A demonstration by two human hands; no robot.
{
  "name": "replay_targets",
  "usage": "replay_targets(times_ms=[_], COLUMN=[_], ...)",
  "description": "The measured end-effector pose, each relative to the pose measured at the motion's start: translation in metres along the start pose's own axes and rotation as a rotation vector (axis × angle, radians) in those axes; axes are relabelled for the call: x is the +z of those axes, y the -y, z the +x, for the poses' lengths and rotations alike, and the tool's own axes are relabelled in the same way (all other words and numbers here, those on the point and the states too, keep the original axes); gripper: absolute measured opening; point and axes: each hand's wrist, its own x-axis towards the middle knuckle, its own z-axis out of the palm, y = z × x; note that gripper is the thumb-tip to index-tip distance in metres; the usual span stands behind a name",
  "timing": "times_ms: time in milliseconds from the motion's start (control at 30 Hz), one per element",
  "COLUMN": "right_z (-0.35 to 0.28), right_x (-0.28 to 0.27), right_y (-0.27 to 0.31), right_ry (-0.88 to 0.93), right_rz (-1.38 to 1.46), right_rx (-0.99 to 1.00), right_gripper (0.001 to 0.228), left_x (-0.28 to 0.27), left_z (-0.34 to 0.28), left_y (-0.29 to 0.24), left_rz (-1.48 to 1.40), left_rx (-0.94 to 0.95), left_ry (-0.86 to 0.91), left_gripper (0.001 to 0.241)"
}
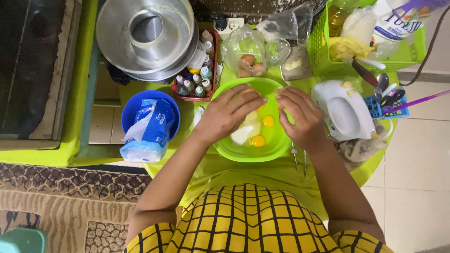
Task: Breaking multiple eggs into a mixing bowl containing sugar.
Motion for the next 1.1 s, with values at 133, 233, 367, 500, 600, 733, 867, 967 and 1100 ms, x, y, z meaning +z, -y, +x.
replay_targets(times_ms=[133, 233, 367, 500, 600, 733, 867, 967, 1100], right_z=[-0.014, -0.033, -0.043, -0.05, -0.07, -0.048, -0.047, -0.04, -0.04], right_x=[0.015, 0.025, 0.024, 0.03, 0.044, 0.034, 0.025, 0.022, 0.022], right_y=[-0.002, -0.006, -0.016, -0.013, -0.029, -0.031, -0.028, -0.025, -0.025], right_ry=[-0.077, 0.25, 0.099, 0.343, 0.153, -0.017, -0.075, -0.087, -0.116], right_rz=[0.038, -0.111, -0.039, -0.045, 0.296, 0.981, 1.477, 1.542, 1.417], right_rx=[0.038, 0.087, 0.136, 0.265, 0.537, 0.91, 1.166, 1.179, 1.1], right_gripper=[0.027, 0.04, 0.032, 0.055, 0.059, 0.061, 0.058, 0.058, 0.066], left_x=[0.025, 0.048, 0.027, 0.064, 0.049, 0.091, 0.076, 0.066, 0.067], left_z=[-0.018, -0.038, -0.022, -0.057, -0.045, -0.065, -0.061, -0.05, -0.052], left_y=[0.01, 0.019, 0.01, 0.027, 0.022, 0.049, 0.039, 0.034, 0.036], left_rz=[-0.018, -0.041, -0.14, -0.073, -0.642, -1.482, -1.749, -1.821, -1.74], left_rx=[0.001, -0.01, -0.069, -0.089, -0.484, -0.698, -0.714, -0.689, -0.67], left_ry=[0.0, 0.158, 0.062, 0.246, 0.153, -0.167, -0.202, -0.221, -0.16], left_gripper=[0.039, 0.031, 0.035, 0.039, 0.063, 0.083, 0.084, 0.081, 0.079])
